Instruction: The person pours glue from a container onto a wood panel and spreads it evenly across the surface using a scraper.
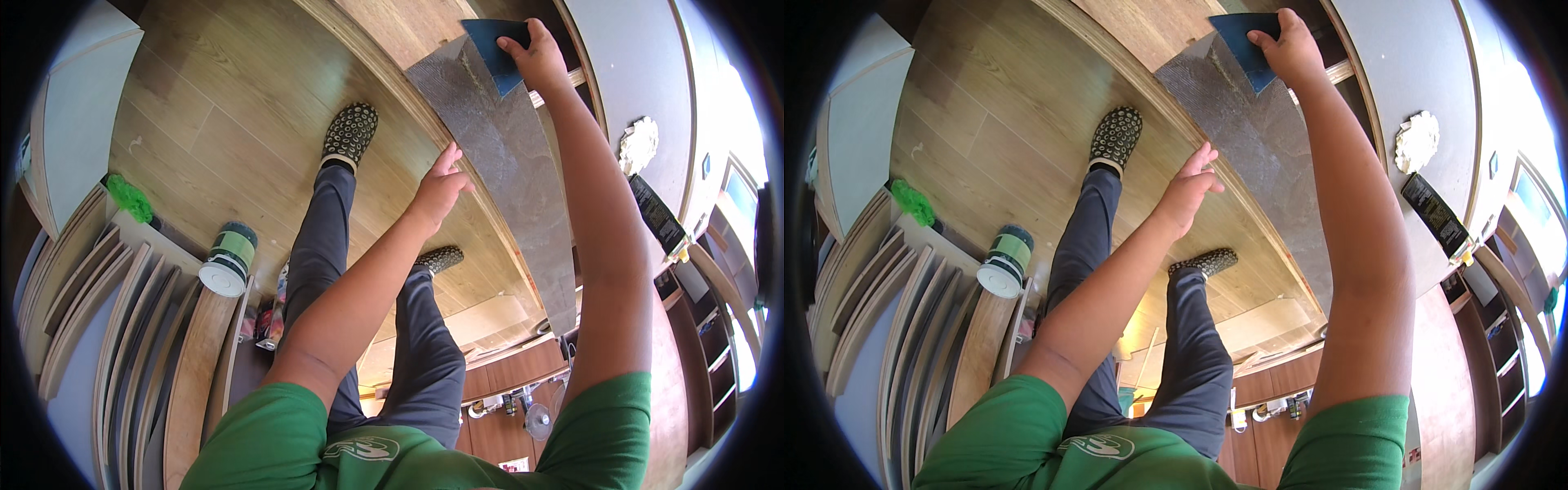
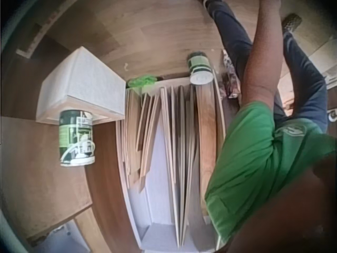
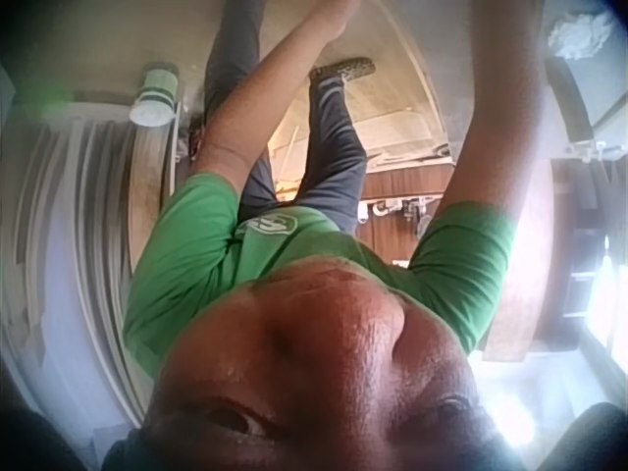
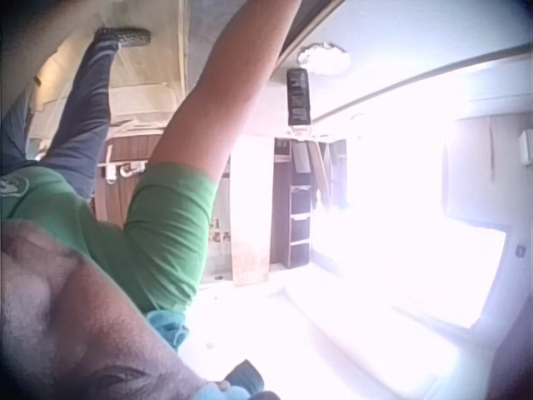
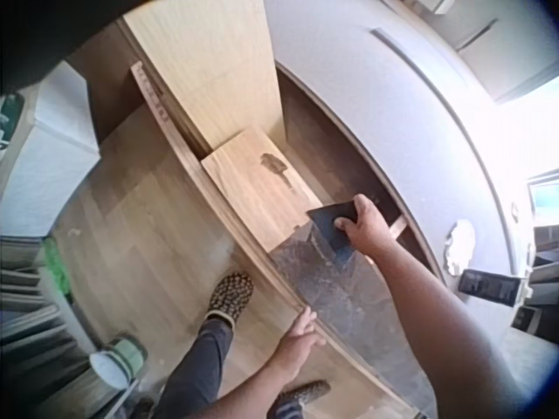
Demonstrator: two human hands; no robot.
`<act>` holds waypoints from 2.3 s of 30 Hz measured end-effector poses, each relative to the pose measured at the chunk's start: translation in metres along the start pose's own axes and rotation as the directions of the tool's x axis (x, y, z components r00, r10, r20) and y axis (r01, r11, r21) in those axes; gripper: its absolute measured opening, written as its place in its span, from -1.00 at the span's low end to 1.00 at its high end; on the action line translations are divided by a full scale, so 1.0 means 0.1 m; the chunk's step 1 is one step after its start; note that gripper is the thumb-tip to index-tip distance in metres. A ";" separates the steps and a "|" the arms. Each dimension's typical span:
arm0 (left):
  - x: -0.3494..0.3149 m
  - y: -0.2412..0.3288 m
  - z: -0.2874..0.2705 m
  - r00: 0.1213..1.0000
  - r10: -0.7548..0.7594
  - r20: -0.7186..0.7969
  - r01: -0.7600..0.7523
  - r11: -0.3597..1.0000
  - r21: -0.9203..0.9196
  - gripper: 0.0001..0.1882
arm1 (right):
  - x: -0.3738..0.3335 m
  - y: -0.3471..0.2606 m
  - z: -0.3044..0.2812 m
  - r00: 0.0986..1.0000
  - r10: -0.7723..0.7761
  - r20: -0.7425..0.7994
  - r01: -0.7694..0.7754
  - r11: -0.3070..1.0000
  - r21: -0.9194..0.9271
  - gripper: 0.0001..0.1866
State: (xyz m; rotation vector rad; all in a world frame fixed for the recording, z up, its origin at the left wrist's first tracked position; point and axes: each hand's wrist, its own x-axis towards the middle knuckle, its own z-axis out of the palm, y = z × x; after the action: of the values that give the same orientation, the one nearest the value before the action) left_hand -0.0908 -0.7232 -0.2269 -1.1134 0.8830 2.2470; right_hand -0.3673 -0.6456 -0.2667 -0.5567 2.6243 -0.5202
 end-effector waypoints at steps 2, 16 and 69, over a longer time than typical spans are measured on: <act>0.00 0.00 0.02 1.000 0.002 0.007 -0.002 1.000 0.013 -0.10 | 0.09 0.13 0.00 0.997 -0.029 -0.069 0.026 0.999 -0.045 -0.24; -0.01 0.07 0.01 1.000 -0.006 0.004 0.006 0.999 -0.037 -0.08 | -0.02 -0.07 -0.95 0.995 -0.065 -0.076 0.060 0.996 -0.067 -0.48; 0.05 0.12 0.02 0.999 -0.035 0.003 0.036 0.998 -0.054 -0.13 | -0.41 -0.58 -0.04 0.980 -0.177 0.087 0.193 0.948 -0.253 -0.75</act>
State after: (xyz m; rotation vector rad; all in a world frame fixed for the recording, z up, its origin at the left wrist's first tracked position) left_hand -0.1026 -0.7289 -0.2259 -1.1420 0.7997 2.2548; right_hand -0.3170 -0.6754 -0.2253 -0.8941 2.6104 -0.2057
